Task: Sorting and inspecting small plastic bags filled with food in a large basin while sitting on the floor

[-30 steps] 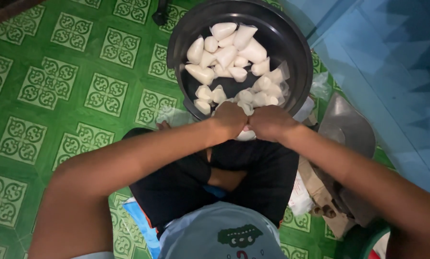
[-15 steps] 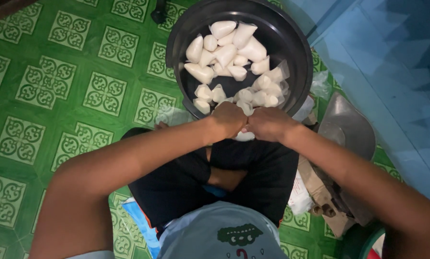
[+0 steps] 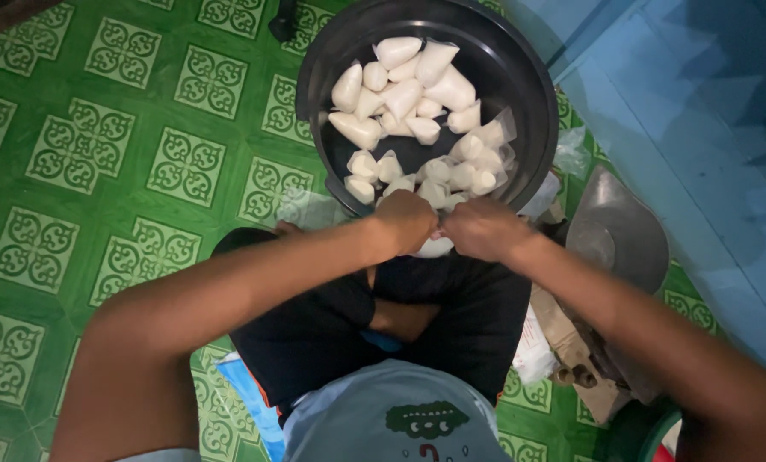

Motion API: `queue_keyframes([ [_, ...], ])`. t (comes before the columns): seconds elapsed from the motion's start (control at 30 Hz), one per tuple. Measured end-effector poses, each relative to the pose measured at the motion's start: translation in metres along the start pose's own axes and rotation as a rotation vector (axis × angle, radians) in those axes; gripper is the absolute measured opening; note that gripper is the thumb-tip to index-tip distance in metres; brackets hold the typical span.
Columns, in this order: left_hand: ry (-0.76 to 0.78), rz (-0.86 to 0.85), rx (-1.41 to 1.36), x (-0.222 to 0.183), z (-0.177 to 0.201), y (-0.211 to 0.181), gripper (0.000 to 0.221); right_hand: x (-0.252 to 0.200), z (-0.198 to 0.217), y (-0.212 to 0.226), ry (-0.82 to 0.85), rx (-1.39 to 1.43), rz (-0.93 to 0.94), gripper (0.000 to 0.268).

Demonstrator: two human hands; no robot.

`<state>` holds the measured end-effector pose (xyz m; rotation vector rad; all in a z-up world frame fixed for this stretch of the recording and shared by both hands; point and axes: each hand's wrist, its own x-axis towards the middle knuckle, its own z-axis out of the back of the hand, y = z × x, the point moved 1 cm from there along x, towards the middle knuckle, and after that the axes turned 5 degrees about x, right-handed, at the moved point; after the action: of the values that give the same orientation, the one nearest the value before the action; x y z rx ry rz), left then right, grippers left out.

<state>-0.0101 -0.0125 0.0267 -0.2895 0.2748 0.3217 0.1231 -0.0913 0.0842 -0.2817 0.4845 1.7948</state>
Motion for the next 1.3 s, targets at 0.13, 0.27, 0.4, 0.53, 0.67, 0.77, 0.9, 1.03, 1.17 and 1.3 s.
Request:
queue_keyframes([
  [0.13,-0.06,0.041,-0.072,-0.02,0.022,-0.009,0.016,-0.017,0.006,0.004,-0.158,0.067,0.082,0.023],
  [0.27,-0.158,0.014,-0.091,-0.034,0.03,-0.016,0.021,-0.029,0.019,0.004,-0.154,0.187,0.088,0.017],
  [0.4,-0.226,-0.061,-0.009,-0.031,0.011,-0.014,0.023,-0.033,0.0,0.005,-0.112,0.105,0.01,0.029],
  [0.53,-0.125,0.066,0.16,0.007,-0.033,-0.021,0.021,-0.015,-0.069,-0.01,-0.44,-0.063,-0.132,0.021],
  [0.67,0.112,0.2,0.191,0.035,-0.038,-0.021,0.027,0.006,-0.088,-0.009,-0.196,-0.897,-0.066,0.025],
  [0.77,0.137,0.173,0.216,0.025,-0.011,-0.02,0.026,0.0,-0.033,-0.007,-0.208,-0.177,-0.208,0.021],
  [0.9,0.227,0.326,0.024,-0.03,0.07,-0.017,0.036,-0.011,0.04,0.014,0.097,0.163,-0.223,0.055],
  [1.03,0.214,-0.044,-0.314,-0.014,0.048,0.021,0.056,-0.021,0.062,0.014,0.067,0.427,0.037,0.048],
  [1.17,0.356,-0.072,-0.376,-0.036,0.092,0.015,0.057,-0.035,0.088,0.023,0.097,0.555,0.107,0.053],
  [1.3,0.416,-0.001,-0.518,-0.029,0.072,0.016,0.037,-0.024,0.078,0.007,0.262,0.591,-0.009,0.054],
])
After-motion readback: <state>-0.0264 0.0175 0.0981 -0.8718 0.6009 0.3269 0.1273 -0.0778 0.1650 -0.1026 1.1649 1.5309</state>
